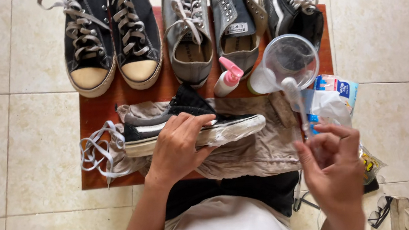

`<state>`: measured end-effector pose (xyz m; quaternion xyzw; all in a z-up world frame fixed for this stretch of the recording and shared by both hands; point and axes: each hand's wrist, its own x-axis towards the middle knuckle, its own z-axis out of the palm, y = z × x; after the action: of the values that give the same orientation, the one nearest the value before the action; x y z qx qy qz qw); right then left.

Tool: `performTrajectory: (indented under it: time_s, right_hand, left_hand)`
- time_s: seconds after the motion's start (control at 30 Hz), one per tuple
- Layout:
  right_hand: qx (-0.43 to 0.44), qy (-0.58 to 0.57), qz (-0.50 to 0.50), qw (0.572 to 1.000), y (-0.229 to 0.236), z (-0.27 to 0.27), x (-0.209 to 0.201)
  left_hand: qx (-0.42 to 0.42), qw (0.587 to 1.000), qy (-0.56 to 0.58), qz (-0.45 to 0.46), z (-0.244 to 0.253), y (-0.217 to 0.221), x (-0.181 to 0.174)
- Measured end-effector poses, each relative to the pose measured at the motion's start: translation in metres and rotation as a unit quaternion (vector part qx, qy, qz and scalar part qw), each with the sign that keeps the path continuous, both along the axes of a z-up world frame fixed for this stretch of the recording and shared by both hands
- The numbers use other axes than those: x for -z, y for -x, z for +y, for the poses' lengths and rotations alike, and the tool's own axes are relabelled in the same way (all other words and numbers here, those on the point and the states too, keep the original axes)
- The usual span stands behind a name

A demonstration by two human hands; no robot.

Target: The person cleans a shoe by hand using a toothbrush and a cleaning solution, scrubbing the white rubber sole and applying a white paste with a small brush.

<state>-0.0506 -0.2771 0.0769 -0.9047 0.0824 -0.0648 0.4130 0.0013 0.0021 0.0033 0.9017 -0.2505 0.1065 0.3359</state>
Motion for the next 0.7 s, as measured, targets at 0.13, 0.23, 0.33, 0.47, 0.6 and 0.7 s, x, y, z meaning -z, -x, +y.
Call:
performTrajectory:
  time_s: [0.13, 0.23, 0.33, 0.47, 0.6, 0.7]
  right_hand:
    - [-0.060, 0.201, -0.054, 0.976, -0.032, -0.011, -0.037]
    - [-0.100, 0.299, -0.121, 0.941, -0.056, -0.011, -0.054]
    - [-0.135, 0.281, -0.153, 0.938, -0.084, -0.009, -0.065]
    - [-0.180, 0.268, -0.129, 0.938, -0.131, 0.000, -0.059]
    - [-0.177, 0.342, -0.002, 0.923, -0.163, 0.003, -0.027]
    - [-0.148, 0.342, -0.006, 0.928, -0.170, 0.004, -0.005]
  left_hand:
    - [0.001, 1.000, 0.008, 0.002, -0.001, 0.000, -0.001]
    - [-0.003, 1.000, 0.005, 0.008, -0.001, 0.001, -0.001]
    - [-0.005, 1.000, -0.008, 0.015, 0.000, 0.001, 0.000]
    - [-0.009, 1.000, -0.005, 0.028, 0.000, 0.001, 0.002]
    - [-0.006, 0.999, -0.003, 0.033, 0.001, 0.000, 0.002]
    - [-0.003, 0.999, -0.007, 0.035, 0.001, 0.000, 0.003]
